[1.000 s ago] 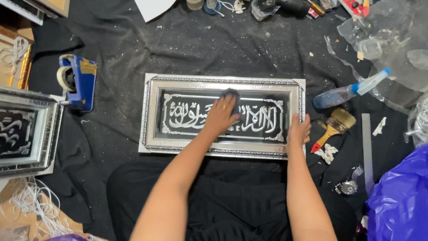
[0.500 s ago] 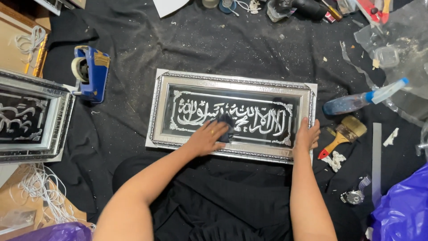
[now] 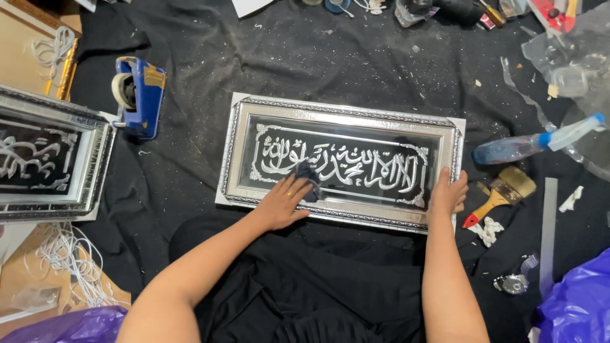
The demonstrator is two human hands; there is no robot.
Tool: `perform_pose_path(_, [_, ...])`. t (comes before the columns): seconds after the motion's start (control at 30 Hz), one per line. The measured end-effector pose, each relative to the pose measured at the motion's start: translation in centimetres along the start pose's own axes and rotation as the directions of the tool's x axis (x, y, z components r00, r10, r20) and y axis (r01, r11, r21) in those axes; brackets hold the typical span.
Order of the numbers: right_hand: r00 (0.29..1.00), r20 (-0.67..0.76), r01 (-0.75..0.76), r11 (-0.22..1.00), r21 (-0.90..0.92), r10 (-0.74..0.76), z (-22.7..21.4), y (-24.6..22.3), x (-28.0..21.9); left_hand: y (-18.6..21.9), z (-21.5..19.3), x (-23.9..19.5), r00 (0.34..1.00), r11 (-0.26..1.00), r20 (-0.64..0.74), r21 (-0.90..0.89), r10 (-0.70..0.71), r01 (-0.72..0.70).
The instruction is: The person wipes the glass and silver frame of a rectangular framed calligraphy artwork using a dark cloth. They clean the front surface and then the side edges of the frame, rotating the frame to access different areas.
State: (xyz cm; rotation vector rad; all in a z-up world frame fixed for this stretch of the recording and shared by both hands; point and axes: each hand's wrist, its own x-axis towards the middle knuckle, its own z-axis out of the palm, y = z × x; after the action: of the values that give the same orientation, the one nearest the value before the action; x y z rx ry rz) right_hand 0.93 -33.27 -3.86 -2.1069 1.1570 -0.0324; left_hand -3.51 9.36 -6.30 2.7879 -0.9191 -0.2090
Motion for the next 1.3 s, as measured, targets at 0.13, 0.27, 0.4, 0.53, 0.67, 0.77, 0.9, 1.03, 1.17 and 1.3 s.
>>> perform_pose_path(0.13, [1.000,-0.010,-0.002,1.000,0.006,0.003,0.4,0.4,0.4,-2.1,-0.3,1.5,0.997,0.998,-0.031,-0.024,-0.064,0.063])
perform_pose_path(0.27, [1.000,-0.008,0.022,0.999,-0.030,-0.022,0.4,1.2,0.6,-3.4,-1.0,7.0,0.963,0.964,-0.077,-0.096,-0.257,0.250])
perform_pose_path(0.4, [0.999,-0.022,0.035,0.998,-0.043,-0.036,1.1,2.1,1.7,-4.9,-0.6,11.1,0.888,0.881,-0.067,-0.178,-0.455,0.438])
perform_pose_path(0.53, [0.999,-0.016,0.047,0.997,-0.067,-0.048,1.0,2.3,1.8,-3.3,-4.3,6.3,0.898,0.890,0.131,-0.131,-0.421,0.436])
perform_pose_path(0.67, [0.999,-0.038,0.036,0.998,-0.052,-0.038,1.1,1.5,1.4,-3.1,-5.2,-1.4,0.875,0.919,0.308,-0.006,-0.374,0.395])
perform_pose_path(0.77, [0.998,-0.050,0.036,0.997,-0.062,-0.039,0.9,1.0,0.9,-3.6,-5.4,-2.5,0.841,0.889,0.325,-0.004,-0.432,0.458])
perform_pose_path(0.9, [0.998,-0.030,0.044,0.998,-0.044,-0.046,0.6,0.5,0.2,-5.0,-7.1,2.0,0.829,0.827,0.126,-0.085,-0.545,0.556])
perform_pose_path(1.03, [0.998,-0.023,0.064,0.997,-0.049,-0.065,0.6,0.9,0.3,-8.5,-4.2,7.1,0.781,0.774,0.005,-0.135,-0.624,0.619])
perform_pose_path(1.17, [0.998,-0.011,0.068,0.996,-0.060,-0.068,0.3,0.8,0.0,-8.1,-2.2,7.4,0.748,0.756,-0.119,-0.160,-0.653,0.635])
perform_pose_path(1.3, [0.998,0.017,0.063,0.997,-0.034,-0.062,0.4,1.4,0.5,-5.8,-3.5,3.2,0.824,0.826,-0.051,-0.020,-0.564,0.564])
